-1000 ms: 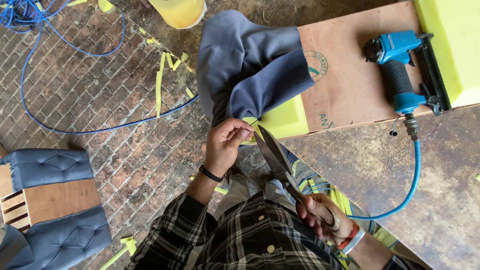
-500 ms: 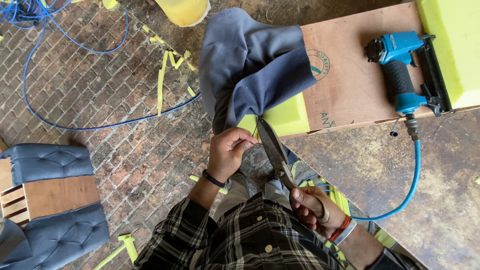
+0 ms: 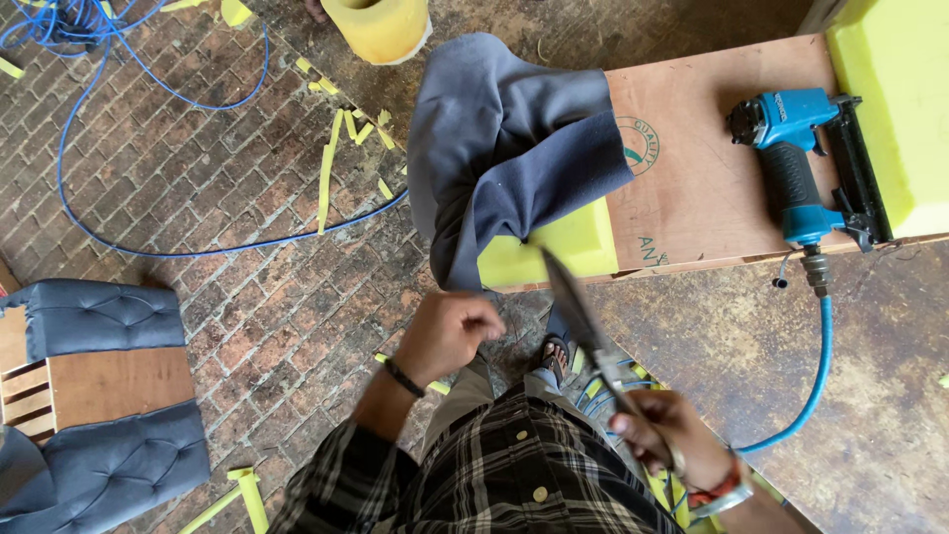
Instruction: The person sews a dark gray fabric over a yellow foam cushion, pulls the thread to create tufted indentations, and secures the fabric using a staple gun. They repeatedly adjust the fabric, pull threads, and staple the edges to the foam.
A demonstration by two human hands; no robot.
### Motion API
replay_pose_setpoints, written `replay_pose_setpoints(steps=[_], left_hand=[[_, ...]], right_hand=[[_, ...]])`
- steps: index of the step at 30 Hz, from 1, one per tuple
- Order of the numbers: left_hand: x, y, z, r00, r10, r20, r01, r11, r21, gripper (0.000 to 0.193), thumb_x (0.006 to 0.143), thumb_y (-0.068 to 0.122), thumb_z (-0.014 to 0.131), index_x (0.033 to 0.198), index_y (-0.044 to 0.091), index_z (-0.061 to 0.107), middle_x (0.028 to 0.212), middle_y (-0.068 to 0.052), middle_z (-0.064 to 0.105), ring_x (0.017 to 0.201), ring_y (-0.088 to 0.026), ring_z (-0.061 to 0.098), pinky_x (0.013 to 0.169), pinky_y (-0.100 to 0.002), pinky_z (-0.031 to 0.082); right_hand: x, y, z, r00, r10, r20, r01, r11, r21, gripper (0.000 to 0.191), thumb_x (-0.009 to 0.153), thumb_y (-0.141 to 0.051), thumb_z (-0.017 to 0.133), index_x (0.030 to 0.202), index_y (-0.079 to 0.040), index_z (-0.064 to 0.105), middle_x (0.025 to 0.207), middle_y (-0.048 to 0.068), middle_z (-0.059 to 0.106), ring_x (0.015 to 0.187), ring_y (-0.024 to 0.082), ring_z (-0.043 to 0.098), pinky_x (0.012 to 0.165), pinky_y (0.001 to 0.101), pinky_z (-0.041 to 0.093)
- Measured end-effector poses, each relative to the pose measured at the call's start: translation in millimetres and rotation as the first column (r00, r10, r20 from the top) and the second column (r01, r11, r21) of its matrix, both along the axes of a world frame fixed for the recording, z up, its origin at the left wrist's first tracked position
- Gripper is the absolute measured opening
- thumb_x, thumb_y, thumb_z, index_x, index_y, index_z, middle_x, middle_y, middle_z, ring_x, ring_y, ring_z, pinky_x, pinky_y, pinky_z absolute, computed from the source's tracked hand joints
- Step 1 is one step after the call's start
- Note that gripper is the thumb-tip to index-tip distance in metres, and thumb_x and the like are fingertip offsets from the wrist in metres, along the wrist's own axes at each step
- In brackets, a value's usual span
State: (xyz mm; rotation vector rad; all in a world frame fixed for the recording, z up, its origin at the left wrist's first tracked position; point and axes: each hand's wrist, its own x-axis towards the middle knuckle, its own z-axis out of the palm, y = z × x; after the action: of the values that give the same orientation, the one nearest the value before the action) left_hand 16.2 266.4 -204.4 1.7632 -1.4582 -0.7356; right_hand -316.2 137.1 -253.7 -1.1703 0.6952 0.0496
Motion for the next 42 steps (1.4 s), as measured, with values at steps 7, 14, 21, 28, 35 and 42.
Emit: replay_pose_setpoints(steps=[7, 14, 21, 28, 35, 42], left_hand=[[38, 11, 33, 0.881, 0.192, 0.432, -0.410, 0.766, 0.495, 0.018, 0.103, 0.031, 0.063, 0.103, 0.019, 0.076, 0.086, 0.002, 0.079, 0.061, -0.020, 0.067, 0.056, -0.034, 0.052], [36, -72, 4, 0.771, 0.427, 0.473, -0.414, 0.900, -0.138, 0.043, 0.074, 0.036, 0.087, 0.100, 0.005, 0.072, 0.104, -0.014, 0.072, 0.094, -0.030, 0.065, 0.082, -0.045, 0.053], [-19, -10, -18, 0.870, 0.186, 0.456, -0.046, 0.953, -0.301, 0.018, 0.085, -0.006, 0.063, 0.095, 0.006, 0.071, 0.093, -0.007, 0.072, 0.090, -0.022, 0.068, 0.081, -0.035, 0.056], [-18, -13, 5, 0.895, 0.076, 0.440, 0.025, 0.976, -0.218, 0.030, 0.080, -0.005, 0.065, 0.104, 0.007, 0.079, 0.083, -0.008, 0.061, 0.082, -0.026, 0.059, 0.076, -0.040, 0.050], [-15, -10, 18, 0.893, -0.080, 0.442, 0.076, 0.997, 0.027, 0.015, 0.083, -0.001, 0.067, 0.077, 0.008, 0.078, 0.084, -0.007, 0.058, 0.087, -0.026, 0.058, 0.081, -0.042, 0.049], [20, -28, 41, 0.962, -0.272, 0.008, 0.247, 0.884, 0.398, 0.024, 0.090, 0.015, 0.072, 0.113, 0.019, 0.074, 0.093, -0.002, 0.078, 0.082, -0.018, 0.073, 0.078, -0.036, 0.055]], right_hand=[[65, -117, 28, 0.860, -0.393, -0.325, 0.047, 0.695, -0.717, 0.043, 0.091, -0.044, 0.074, 0.096, -0.001, 0.079, 0.070, 0.008, 0.074, 0.057, 0.013, 0.068, 0.058, 0.0362, 0.056], [115, -182, 45, 0.885, -0.395, -0.245, -0.195, 0.163, -0.967, 0.036, 0.091, -0.039, 0.080, 0.090, -0.004, 0.079, 0.079, 0.018, 0.071, 0.073, 0.038, 0.070, 0.071, 0.0474, 0.057], [124, -114, 77, 0.973, -0.049, 0.225, 0.226, 0.000, -0.974, 0.070, 0.079, -0.012, 0.079, 0.145, -0.010, 0.054, 0.140, 0.021, 0.059, 0.128, 0.042, 0.058, 0.101, 0.0487, 0.053], [182, -72, 109, 0.882, 0.421, 0.211, 0.315, -0.193, -0.929, 0.068, 0.083, -0.007, 0.073, 0.147, -0.018, 0.053, 0.158, 0.023, 0.039, 0.149, 0.044, 0.036, 0.126, 0.0591, 0.022], [167, -95, 106, 0.931, 0.350, -0.109, 0.000, -0.296, -0.955, 0.025, 0.080, -0.004, 0.072, 0.100, -0.019, 0.080, 0.102, -0.005, 0.075, 0.117, 0.015, 0.065, 0.126, 0.0574, 0.028], [127, -71, 85, 0.983, 0.183, -0.021, -0.012, -0.048, -0.999, 0.022, 0.076, -0.011, 0.075, 0.096, -0.017, 0.082, 0.104, -0.001, 0.079, 0.104, 0.018, 0.070, 0.117, 0.0543, 0.034]])
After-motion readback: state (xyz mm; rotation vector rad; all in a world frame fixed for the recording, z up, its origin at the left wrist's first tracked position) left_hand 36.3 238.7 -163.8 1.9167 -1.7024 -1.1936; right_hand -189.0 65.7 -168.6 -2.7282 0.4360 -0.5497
